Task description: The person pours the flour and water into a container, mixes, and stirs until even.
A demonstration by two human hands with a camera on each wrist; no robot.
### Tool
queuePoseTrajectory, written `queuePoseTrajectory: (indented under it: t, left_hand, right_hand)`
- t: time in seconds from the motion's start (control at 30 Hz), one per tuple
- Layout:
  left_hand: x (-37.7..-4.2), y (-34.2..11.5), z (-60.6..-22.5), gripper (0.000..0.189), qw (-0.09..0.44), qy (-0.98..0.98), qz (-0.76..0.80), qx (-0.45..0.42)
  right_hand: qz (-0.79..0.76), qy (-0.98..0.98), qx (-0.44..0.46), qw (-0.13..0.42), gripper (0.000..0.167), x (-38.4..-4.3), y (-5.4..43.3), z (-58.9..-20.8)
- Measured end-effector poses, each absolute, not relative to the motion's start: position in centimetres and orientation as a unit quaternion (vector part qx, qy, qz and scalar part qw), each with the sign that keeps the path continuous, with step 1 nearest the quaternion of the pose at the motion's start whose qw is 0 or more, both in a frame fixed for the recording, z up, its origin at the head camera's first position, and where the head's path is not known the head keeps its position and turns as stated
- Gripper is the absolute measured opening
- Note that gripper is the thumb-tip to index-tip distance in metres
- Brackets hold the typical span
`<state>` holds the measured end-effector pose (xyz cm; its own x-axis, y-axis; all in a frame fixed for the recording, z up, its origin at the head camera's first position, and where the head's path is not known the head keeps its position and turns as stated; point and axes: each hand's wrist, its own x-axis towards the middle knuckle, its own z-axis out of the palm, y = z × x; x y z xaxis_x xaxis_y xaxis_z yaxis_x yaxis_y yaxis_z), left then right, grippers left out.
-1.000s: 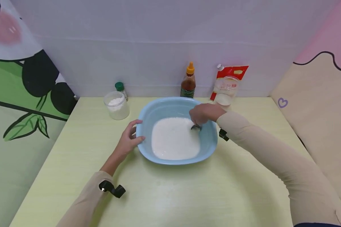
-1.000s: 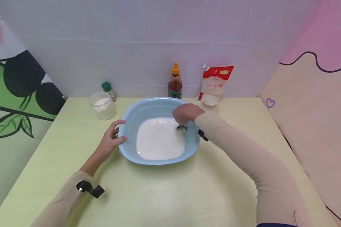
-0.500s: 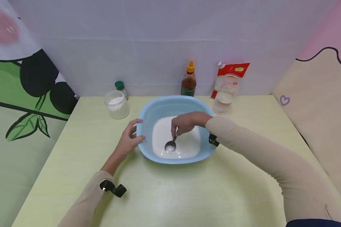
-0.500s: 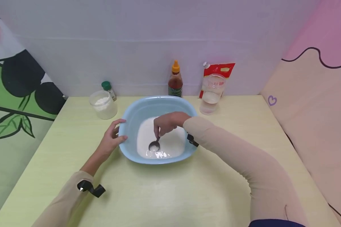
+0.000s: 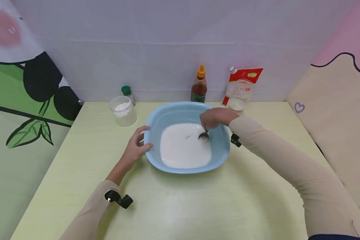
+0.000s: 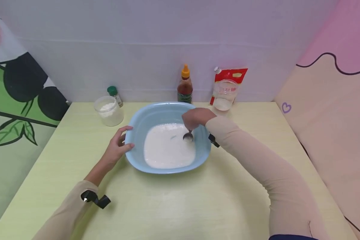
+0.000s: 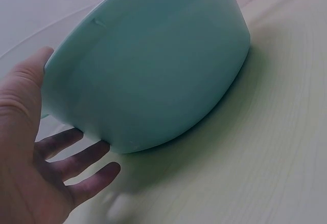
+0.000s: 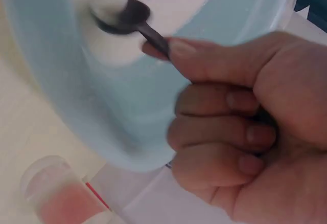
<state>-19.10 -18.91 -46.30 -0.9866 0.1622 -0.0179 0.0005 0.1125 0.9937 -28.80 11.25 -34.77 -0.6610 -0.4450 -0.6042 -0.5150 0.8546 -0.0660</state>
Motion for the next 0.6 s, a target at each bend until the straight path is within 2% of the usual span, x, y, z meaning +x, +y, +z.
queuePoseTrajectory:
  t: [0.13, 0.2, 0.27, 0.33, 0.47, 0.6]
  left_hand:
    - [-19.2, -18.9, -46.3, 0.064, 0.06, 0.742, 0.665, 0.056]
    - [-19.2, -19.0, -46.3, 0.064, 0.058, 0.743, 0.664, 0.056]
    - [-19.3, -19.0, -46.3, 0.064, 0.056, 0.743, 0.665, 0.056]
    - [-19.3, -19.0, -46.4, 0.064, 0.055, 0.742, 0.666, 0.055]
    - [-19.3, -18.9, -46.4, 0.064, 0.058, 0.74, 0.668, 0.054]
    - [-19.2, -18.9, -46.3, 0.064, 0.062, 0.742, 0.665, 0.053]
  right_hand:
    - [0.032, 0.868, -0.289, 0.402, 0.016, -28.0, 10.6, -35.2]
    - [0.0, 0.858, -0.305, 0.414, 0.017, -27.7, 9.8, -35.7]
    - [-0.022, 0.856, -0.334, 0.394, 0.021, -27.6, 9.0, -36.1]
    - [-0.031, 0.867, -0.354, 0.35, 0.024, -27.8, 8.5, -36.3]
    - [-0.001, 0.9, -0.336, 0.278, 0.026, -28.6, 8.6, -36.0]
    - [0.043, 0.911, -0.302, 0.277, 0.028, -29.1, 9.7, -35.5]
